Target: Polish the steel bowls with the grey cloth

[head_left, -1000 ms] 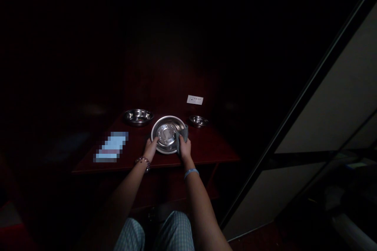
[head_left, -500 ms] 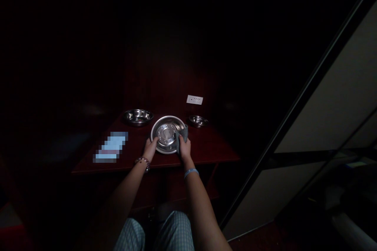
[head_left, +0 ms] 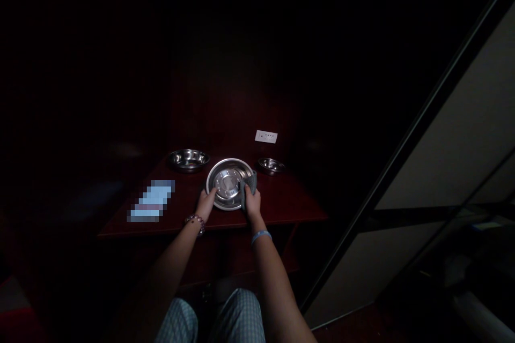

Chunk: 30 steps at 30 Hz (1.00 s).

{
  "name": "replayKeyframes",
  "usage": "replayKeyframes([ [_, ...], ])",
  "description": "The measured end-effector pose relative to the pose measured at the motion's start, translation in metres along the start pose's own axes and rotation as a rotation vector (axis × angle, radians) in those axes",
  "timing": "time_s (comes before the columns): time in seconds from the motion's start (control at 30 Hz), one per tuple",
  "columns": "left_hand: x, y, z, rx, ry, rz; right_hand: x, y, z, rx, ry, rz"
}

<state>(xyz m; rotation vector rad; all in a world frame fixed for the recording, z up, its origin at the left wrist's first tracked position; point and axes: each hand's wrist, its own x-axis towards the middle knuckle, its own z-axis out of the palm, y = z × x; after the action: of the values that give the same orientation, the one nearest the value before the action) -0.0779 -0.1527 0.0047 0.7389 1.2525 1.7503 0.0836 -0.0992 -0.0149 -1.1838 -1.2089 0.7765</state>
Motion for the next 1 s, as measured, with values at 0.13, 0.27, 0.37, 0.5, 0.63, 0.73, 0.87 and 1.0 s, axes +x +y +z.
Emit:
replayKeyframes([
  [0.13, -0.0014, 0.0016, 0.0010, 0.006, -0.011, 0.003, 0.0003, 0.0013, -0.0003, -0.011, -0.012, -0.003],
  [0.27, 0.0001, 0.0006, 0.0000, -0.003, -0.027, 0.002, 0.0021, 0.0039, -0.0001, -0.019, -0.015, -0.006],
  [0.37, 0.0013, -0.0009, -0.0011, -0.006, -0.021, 0.003, 0.0034, 0.0062, 0.0005, -0.017, -0.021, -0.022],
  [0.5, 0.0011, -0.0017, -0.0014, 0.011, -0.020, 0.015, 0.0036, 0.0067, 0.0010, -0.014, -0.009, -0.014],
  [0.63, 0.0009, -0.0019, -0.0010, 0.005, -0.024, 0.034, 0.0028, 0.0042, 0.0005, -0.012, 0.000, -0.003],
  [0.73, 0.0017, -0.0026, -0.0009, 0.009, -0.026, 0.021, 0.0022, 0.0027, -0.0001, -0.027, 0.003, 0.006],
  [0.87, 0.0024, -0.0032, -0.0006, 0.024, -0.018, 0.004, 0.0011, 0.0019, -0.0004, -0.018, 0.006, 0.003],
  [1.0, 0.0012, -0.0022, -0.0002, 0.026, -0.023, 0.010, 0.0001, 0.0006, -0.0001, -0.013, 0.008, 0.007],
])
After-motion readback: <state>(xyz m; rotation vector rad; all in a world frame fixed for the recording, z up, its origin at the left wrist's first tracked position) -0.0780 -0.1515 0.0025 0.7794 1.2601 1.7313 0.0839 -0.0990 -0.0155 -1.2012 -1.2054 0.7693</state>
